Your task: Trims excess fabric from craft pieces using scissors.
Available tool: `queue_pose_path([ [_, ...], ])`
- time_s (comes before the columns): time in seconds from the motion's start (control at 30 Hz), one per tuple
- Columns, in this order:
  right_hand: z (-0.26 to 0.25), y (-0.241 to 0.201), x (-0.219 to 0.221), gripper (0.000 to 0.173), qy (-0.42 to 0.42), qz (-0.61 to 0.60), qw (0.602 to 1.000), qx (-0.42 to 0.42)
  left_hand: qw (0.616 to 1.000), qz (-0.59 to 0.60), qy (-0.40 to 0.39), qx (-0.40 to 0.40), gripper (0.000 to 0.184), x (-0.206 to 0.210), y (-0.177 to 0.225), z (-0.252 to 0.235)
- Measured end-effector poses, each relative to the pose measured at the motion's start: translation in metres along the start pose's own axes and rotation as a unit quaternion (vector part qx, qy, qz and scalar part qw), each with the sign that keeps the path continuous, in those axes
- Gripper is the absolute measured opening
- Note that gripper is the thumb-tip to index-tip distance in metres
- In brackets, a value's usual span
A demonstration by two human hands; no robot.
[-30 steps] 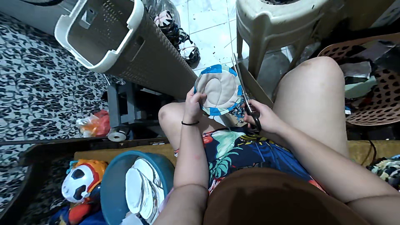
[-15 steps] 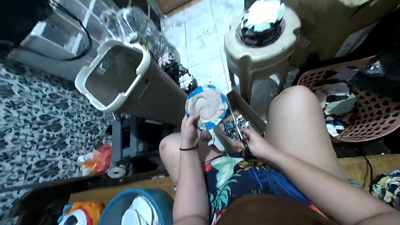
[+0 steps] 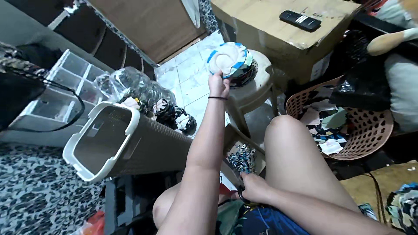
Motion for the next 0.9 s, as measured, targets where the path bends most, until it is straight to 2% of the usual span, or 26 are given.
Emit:
queue_pose_path([
  [0.07,0.004,-0.001,-0.004,0.059,-0.006,-0.005,1.000,0.007,1.000,-0.007,0.016,0.004,0.042,0.015,-0.014,-0.029],
  [0.2,0.007,0.005,-0.013,0.057,-0.001,-0.022,1.000,0.004,0.998,-0.027,0.055,-0.008,0.050,0.016,-0.044,-0.055],
  [0.5,0.015,-0.002,-0.011,0.053,-0.022,-0.011,1.000,-0.020,0.994,-0.088,0.050,-0.030,0.040,0.010,-0.052,-0.048],
  [0.63,0.014,-0.008,-0.007,0.048,-0.016,-0.020,0.999,-0.048,0.990,-0.126,0.056,-0.034,0.040,-0.002,-0.042,-0.038],
  [0.73,0.014,-0.012,-0.005,0.037,0.007,-0.043,0.994,-0.097,0.976,-0.201,0.072,0.045,0.045,0.000,-0.047,-0.002],
  [0.8,0.014,-0.016,-0.003,0.044,0.006,-0.044,0.992,-0.117,0.963,-0.256,0.035,0.080,0.059,0.033,-0.069,0.047],
  [0.87,0.029,-0.018,-0.009,0.046,0.039,-0.091,0.986,-0.137,0.949,-0.280,-0.081,0.119,0.053,0.088,-0.102,0.126],
  [0.9,0.041,-0.016,-0.012,0.044,0.070,-0.132,0.978,-0.142,0.933,-0.284,-0.173,0.138,0.047,0.118,-0.120,0.172],
])
Point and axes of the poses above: each hand's wrist, its own z-axis away from the middle knuckle, its own x-axis out of the palm, y = z × x, the point moved 10 cm from there along -z, towards the middle knuckle, and after that the axes turned 1 degree about -x, right-handed, at the moved point
